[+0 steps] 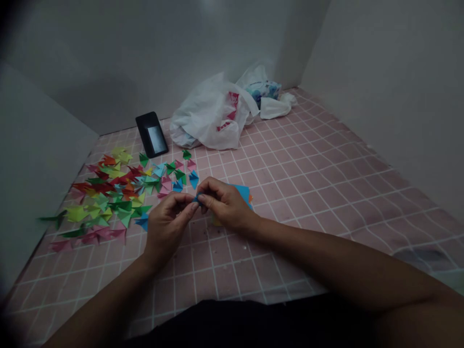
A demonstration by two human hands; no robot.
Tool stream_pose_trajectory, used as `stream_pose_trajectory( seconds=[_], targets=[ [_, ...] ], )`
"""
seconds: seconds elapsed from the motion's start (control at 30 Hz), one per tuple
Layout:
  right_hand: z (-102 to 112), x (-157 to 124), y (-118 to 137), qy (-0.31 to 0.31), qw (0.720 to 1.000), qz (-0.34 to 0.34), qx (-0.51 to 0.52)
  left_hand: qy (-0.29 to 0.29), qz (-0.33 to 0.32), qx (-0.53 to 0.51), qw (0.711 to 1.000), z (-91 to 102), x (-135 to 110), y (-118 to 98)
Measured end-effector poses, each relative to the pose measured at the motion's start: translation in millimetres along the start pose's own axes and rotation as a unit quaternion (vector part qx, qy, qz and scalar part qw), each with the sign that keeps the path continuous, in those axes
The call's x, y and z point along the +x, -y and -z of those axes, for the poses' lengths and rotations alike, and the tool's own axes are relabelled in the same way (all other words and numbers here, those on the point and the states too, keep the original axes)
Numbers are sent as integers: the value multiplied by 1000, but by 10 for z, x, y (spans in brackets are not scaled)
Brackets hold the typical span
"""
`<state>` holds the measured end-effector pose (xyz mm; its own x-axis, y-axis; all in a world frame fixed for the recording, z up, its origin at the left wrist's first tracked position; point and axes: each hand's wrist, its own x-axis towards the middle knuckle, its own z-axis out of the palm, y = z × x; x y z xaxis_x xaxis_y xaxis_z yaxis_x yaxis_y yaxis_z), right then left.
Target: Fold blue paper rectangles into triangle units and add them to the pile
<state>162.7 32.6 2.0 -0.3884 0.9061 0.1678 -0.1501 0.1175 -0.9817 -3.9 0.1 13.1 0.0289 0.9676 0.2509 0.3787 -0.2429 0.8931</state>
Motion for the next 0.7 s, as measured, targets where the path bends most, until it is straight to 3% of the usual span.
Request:
stream_pose_trajectory(
  seconds=[0.2,0.33,0.53,0.7],
  targets=[
    [-1,5,-13,11,999,-15,44,-6,48,-29,998,1,8,7],
    [-2,13,-25,-1,999,-21,28,-20,-20,49,998,24,18,3],
    [-1,30,-20,23,999,-35,5,-30,-155,152,976,32,14,6],
    [11,25,-3,16,1000,-16,-6,-20,-156,150,976,24,6,9]
  ],
)
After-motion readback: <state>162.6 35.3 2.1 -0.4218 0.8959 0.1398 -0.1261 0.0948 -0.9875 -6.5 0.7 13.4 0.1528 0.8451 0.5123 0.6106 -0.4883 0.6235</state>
